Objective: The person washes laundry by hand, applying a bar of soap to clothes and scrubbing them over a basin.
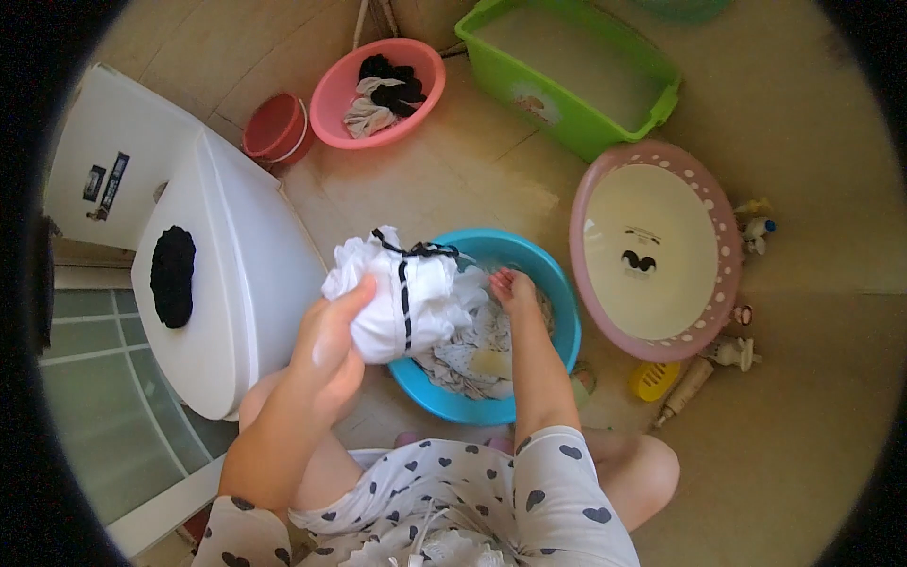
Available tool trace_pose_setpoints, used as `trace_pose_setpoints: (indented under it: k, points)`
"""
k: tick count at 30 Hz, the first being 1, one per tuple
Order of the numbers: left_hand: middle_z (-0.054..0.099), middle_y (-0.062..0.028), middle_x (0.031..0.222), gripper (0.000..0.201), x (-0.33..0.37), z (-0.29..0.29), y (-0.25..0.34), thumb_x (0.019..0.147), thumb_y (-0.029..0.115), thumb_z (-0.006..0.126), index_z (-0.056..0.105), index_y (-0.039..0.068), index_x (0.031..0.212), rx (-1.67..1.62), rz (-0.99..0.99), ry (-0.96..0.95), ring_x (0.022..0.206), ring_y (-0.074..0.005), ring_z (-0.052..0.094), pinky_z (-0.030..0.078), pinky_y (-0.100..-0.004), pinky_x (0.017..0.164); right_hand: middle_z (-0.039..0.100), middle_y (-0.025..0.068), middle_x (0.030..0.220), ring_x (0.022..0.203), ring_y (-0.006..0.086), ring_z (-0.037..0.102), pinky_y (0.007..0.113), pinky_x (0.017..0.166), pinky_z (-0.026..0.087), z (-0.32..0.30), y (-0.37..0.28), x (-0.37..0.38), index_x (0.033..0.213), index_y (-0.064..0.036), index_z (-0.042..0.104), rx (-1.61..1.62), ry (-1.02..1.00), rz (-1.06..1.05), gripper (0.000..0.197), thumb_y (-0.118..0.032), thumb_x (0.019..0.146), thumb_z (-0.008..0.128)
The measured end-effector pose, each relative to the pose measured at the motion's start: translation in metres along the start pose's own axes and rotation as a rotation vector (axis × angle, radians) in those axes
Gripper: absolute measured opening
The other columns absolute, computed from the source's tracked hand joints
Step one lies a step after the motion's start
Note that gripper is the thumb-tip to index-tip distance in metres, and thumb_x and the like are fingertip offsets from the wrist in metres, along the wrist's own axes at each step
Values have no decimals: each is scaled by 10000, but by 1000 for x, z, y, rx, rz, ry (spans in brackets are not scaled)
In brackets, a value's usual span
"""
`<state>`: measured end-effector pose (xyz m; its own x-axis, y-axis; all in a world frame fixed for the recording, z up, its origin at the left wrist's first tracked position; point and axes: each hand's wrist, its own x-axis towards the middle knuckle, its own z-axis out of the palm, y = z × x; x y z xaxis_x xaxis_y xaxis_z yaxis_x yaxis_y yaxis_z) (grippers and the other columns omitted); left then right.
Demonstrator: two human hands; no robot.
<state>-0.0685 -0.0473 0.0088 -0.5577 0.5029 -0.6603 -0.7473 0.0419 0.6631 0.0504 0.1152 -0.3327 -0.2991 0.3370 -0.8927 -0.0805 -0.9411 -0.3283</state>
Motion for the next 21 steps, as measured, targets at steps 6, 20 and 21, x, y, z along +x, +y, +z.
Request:
trace_pose_setpoints:
  k: [6, 20, 21]
  points:
    - [498, -91, 1205, 405, -4, 8, 5, 880, 118, 502, 394, -20, 1245, -53, -71, -21, 1098, -181, 479, 344, -315, 951, 588, 154, 888, 876, 294, 577, 401, 753, 516, -48, 24, 73, 900, 21, 539, 386, 92, -75, 223, -134, 885, 379]
    - [537, -107, 1121, 297, 19, 18, -27, 890, 135, 451, 470, -7, 1151, -89, -15, -24, 1034, -203, 518, 399, -331, 885, 605, 165, 882, 785, 258, 594, 346, 752, 494, 74, -126, -207, 892, 39, 567, -161, -728, 16, 243, -192, 873, 495]
    - [549, -96, 1077, 275, 19, 20, -29, 897, 136, 421, 486, 6, 1130, -94, -18, -22, 1006, -189, 522, 407, -320, 858, 606, 172, 899, 781, 257, 596, 334, 764, 488, 89, -127, -237, 905, 42, 574, -311, -759, 6, 252, -192, 878, 485]
